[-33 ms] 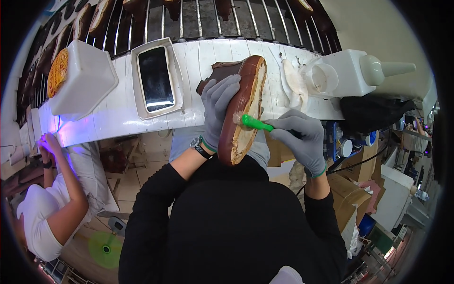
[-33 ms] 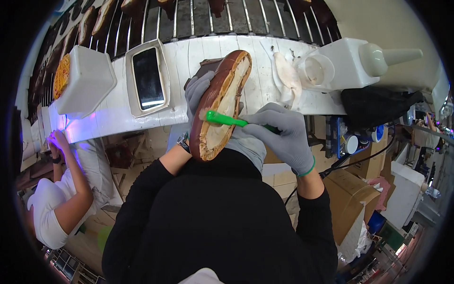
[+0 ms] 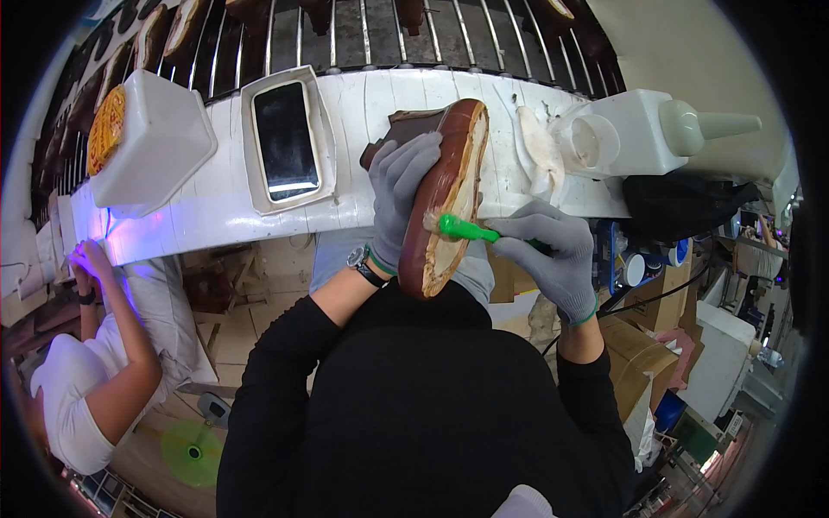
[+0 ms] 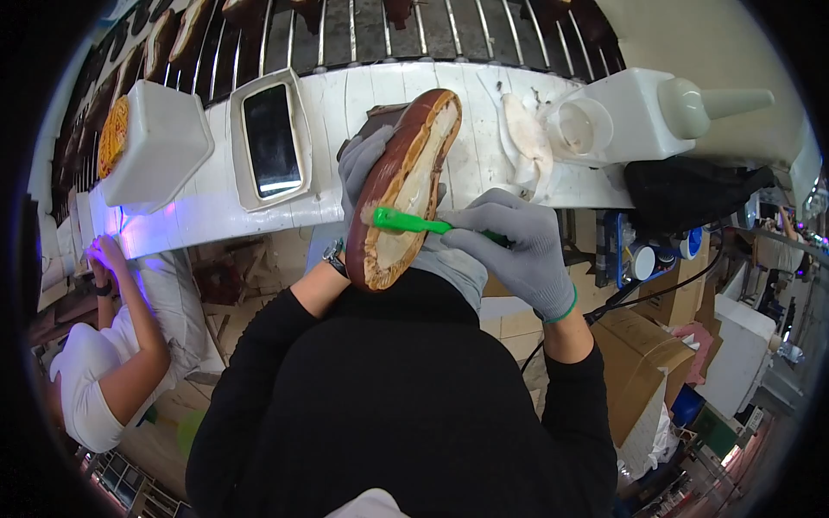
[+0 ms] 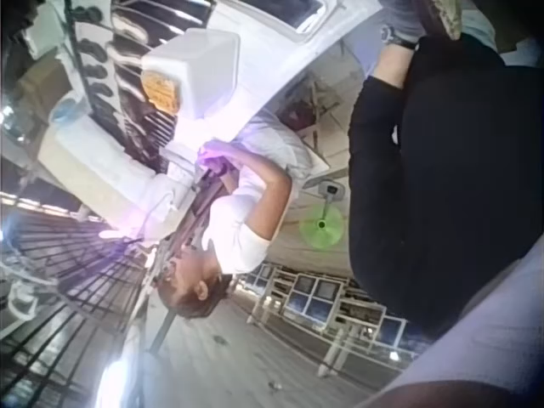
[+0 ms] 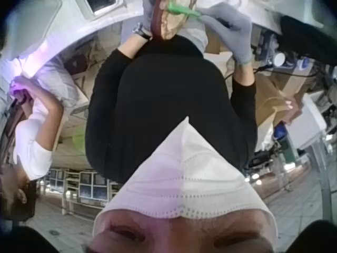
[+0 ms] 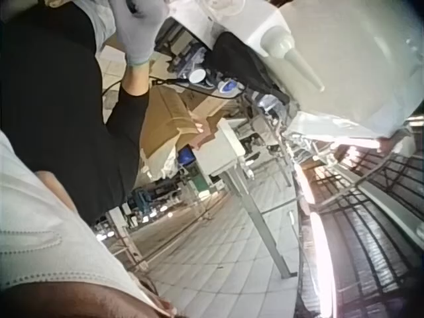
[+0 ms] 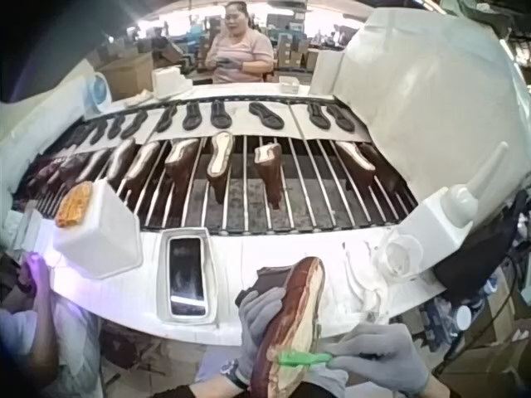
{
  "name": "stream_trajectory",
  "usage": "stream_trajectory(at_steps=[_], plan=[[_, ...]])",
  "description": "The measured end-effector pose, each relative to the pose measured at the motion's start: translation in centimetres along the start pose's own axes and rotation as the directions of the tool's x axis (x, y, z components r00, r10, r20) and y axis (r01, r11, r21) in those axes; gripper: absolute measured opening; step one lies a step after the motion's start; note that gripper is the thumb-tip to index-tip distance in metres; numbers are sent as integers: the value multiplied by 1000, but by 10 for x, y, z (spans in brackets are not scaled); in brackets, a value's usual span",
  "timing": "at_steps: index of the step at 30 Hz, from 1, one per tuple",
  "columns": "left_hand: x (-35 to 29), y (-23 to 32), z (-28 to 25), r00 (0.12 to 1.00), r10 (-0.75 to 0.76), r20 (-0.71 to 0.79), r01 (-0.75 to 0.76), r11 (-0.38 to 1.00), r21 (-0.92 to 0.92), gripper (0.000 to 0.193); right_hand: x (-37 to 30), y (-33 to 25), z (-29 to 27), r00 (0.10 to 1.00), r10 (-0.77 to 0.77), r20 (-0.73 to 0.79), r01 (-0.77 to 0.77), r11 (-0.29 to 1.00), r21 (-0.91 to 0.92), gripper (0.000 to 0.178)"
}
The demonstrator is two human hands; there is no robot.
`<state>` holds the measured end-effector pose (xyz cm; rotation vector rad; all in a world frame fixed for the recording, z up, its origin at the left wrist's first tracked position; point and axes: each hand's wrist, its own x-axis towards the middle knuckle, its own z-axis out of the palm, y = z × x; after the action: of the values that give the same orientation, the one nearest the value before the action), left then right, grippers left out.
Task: The person is applying a liquid adhesive to the edges of shoe uppers and soles using a brush.
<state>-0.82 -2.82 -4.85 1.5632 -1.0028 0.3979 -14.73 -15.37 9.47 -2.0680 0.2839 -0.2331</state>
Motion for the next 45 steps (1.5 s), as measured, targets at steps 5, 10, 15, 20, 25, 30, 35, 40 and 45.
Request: stream_trajectory(at_steps=[5,10,15,20,25,30,35,40,45], plan=[[8,2,-9,968,-169,185,187,979,-81,67,-4,-19,1,980,-190,52,197,964,-181,20],[22,4,-18,975,4,220,3,1000,-30,68,-3,-16,-9,935,-311,168,332,937,-112,18],[15,16,-10,740,-562,370,672,645,-365,71,1,10,15,922,276,-273,-233,955,182,8],[29,19,-28,956,-92,279,107,994,-37,72,-22,-13,21,988,106,-116,-77,970,231,8],[41,27,-29,953,-63,296,97,990,-99,69,-3,-6,11,911,265,-316,-243,964,109,8],[50,23,-37,743,-224,630,433,879,-199,62,5,0,5,903,214,-372,-178,975,130,10],[72,21,-41,682,-167,712,437,874,-213,68,-3,-27,-7,957,48,-286,-40,999,33,12],[102,14,-40,683,-100,724,405,877,-261,77,13,-34,-13,947,-145,-285,119,987,-106,19],[137,-10,-43,489,0,872,518,805,-290,87,39,-30,-23,891,-334,-309,249,926,-284,20]])
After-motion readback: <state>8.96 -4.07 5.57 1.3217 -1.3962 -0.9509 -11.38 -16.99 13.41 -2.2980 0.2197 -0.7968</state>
